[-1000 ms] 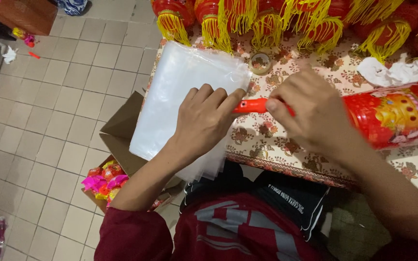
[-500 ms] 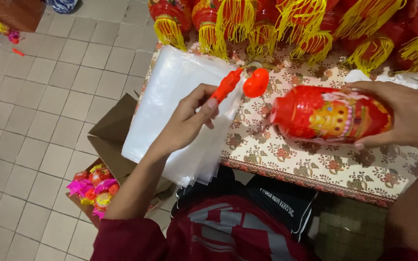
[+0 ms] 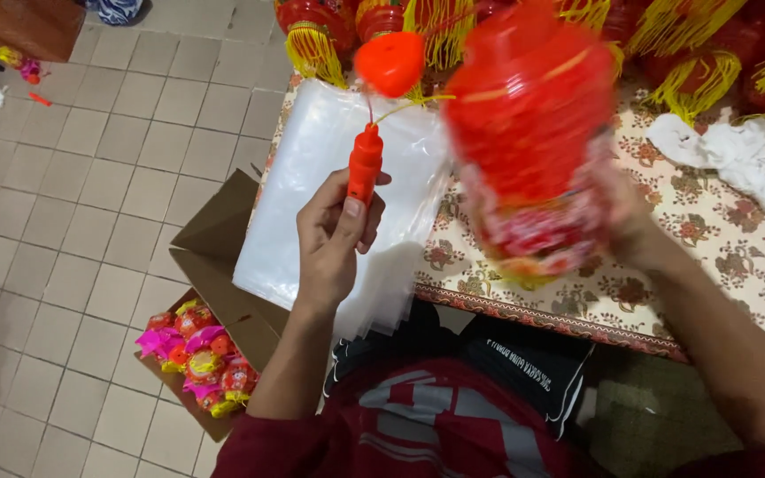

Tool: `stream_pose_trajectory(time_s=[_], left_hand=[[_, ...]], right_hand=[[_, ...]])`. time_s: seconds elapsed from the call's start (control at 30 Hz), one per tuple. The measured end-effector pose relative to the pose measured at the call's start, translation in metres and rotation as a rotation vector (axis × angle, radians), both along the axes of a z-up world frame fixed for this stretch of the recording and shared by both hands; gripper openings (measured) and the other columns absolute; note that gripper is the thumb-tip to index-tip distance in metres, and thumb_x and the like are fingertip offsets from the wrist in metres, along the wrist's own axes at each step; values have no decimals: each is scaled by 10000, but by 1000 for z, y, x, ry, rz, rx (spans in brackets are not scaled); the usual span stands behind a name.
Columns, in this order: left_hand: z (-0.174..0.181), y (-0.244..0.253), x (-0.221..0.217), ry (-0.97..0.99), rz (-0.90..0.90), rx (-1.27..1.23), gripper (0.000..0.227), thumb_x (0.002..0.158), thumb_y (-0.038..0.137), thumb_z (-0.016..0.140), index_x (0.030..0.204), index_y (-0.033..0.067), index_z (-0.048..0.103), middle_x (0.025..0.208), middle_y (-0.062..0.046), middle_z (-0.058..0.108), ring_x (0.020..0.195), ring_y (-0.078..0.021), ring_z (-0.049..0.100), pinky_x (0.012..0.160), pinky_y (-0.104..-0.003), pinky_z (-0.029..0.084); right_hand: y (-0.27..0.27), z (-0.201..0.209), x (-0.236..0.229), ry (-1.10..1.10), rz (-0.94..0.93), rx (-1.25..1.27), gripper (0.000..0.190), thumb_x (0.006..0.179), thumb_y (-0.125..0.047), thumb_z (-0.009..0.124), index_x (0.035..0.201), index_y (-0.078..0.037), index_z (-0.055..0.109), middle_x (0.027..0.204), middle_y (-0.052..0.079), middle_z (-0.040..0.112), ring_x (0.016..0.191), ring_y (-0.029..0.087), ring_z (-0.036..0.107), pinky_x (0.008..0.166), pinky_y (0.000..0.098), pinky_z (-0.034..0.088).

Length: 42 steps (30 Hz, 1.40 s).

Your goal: The person assembles a red lantern by attaching a handle to the top, wipes the surface of the lantern with a white cloth, and places the finished item into a cardboard box.

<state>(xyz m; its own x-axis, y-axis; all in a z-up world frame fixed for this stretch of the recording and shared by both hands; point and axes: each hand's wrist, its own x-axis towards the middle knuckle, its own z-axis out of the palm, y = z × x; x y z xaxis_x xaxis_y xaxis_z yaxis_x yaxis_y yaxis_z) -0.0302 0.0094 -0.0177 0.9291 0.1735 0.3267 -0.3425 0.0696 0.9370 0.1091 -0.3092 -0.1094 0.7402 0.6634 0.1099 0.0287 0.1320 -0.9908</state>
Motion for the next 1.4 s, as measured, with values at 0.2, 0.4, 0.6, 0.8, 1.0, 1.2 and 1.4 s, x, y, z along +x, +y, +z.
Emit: stream_pose_trajectory(time_s=[0.2,0.4,0.6,0.8,1.0,1.2,1.4], left_hand=[[-17,-7,5,-24,5,-146,447,1025,344,542,1151,-68,662,587,-35,461,521,-75,381,469,-202,383],[-17,-17,10,11,-11,-211,465,1016,365,554,1121,-69,684,517,-24,416,453,-56,335,431,-171,316],[-15,-22,11,155,2,-236,470,923,348,594,1200,-19,693,597,-96,500,470,-73,363,404,-210,345],[0,-15,5,255,-8,-179,451,950,256,509,1277,-10,669,692,-54,496,510,-91,303,469,-227,210],[-3,-4,4,199,65,-46,422,1015,288,512,1303,25,674,651,-4,430,522,-58,294,496,-210,229],[-1,11,1,242,221,297,324,1000,301,605,1140,46,747,727,4,556,660,-83,451,614,-236,362],[8,16,-2,115,281,785,322,1010,279,605,1262,116,724,906,-5,760,642,-82,507,620,-263,390]], right_hand=[[61,32,-52,-11,-48,2,1207,666,-723,679,1556,-26,257,1415,257,482,1244,370,574,1010,546,514],[59,43,-38,-45,-81,71,1185,657,-629,715,1549,-12,239,1339,229,497,1194,326,577,1002,519,531],[50,29,-40,-29,-151,140,1080,735,-605,647,1570,-37,262,1436,184,490,1311,290,511,1105,532,465],[46,46,-40,-63,-169,48,1045,732,-580,677,1528,-84,217,1454,194,473,1392,369,519,1190,522,488],[50,90,-40,-352,-220,-111,923,815,-397,610,1518,24,184,1429,324,401,1351,458,506,1074,577,553],[23,97,-24,-643,-331,-232,878,847,-182,678,1546,-7,176,1439,439,331,1349,569,489,1071,636,539],[-21,93,-2,-794,-292,-325,907,842,-28,714,1597,67,221,1558,358,304,1476,516,406,1210,587,445]])
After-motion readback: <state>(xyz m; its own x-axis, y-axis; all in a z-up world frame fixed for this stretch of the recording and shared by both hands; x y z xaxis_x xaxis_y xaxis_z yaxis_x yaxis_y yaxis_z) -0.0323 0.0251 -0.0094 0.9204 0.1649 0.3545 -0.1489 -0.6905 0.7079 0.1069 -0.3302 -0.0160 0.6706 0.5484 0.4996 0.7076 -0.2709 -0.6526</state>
